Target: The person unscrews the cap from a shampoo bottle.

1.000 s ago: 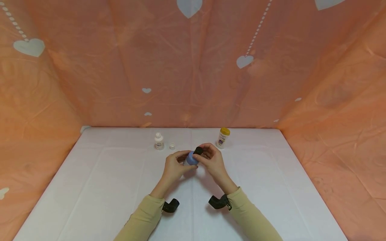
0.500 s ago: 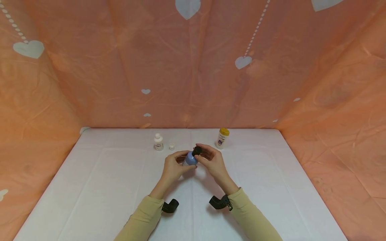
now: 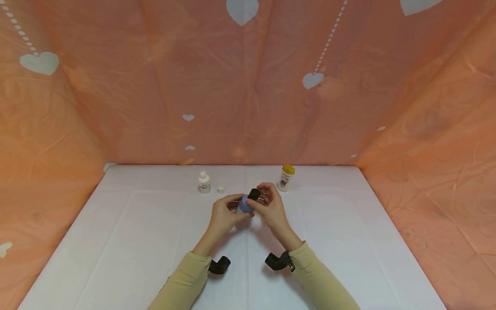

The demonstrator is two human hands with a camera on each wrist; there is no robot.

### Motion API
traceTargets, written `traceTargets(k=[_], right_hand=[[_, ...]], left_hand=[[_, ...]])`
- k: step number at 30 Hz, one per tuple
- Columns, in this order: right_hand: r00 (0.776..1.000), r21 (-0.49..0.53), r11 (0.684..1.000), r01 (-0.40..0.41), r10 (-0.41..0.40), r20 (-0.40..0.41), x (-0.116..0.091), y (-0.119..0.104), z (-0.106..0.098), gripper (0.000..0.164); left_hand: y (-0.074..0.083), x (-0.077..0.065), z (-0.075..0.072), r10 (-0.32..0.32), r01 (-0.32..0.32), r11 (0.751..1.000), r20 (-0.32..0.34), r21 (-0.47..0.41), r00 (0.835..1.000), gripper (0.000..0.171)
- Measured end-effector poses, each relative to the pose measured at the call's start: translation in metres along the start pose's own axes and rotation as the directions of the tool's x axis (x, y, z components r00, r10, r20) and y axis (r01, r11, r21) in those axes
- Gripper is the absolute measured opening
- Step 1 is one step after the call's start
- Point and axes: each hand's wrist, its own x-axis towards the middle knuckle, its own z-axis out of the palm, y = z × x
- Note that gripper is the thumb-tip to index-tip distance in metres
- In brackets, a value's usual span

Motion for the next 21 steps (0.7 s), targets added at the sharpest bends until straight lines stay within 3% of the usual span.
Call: traceTargets(k=[9, 21], right_hand=[[0.999, 0.003, 0.999, -0.034, 0.034, 0.01, -0.001, -0.002, 0.0, 0.037], [0.991, -0.082, 0.995, 0.052, -0.041, 0.13, -0.001, -0.006, -0.009, 0.041]], left_hand=[[-0.001, -0.001, -0.002, 0.009, -0.009, 1.0, 0.002, 0.016, 1.0, 0.053], [-0.003, 0.001, -0.004, 0.016, -0.016, 1.0, -0.009, 0.017, 1.0, 0.054]])
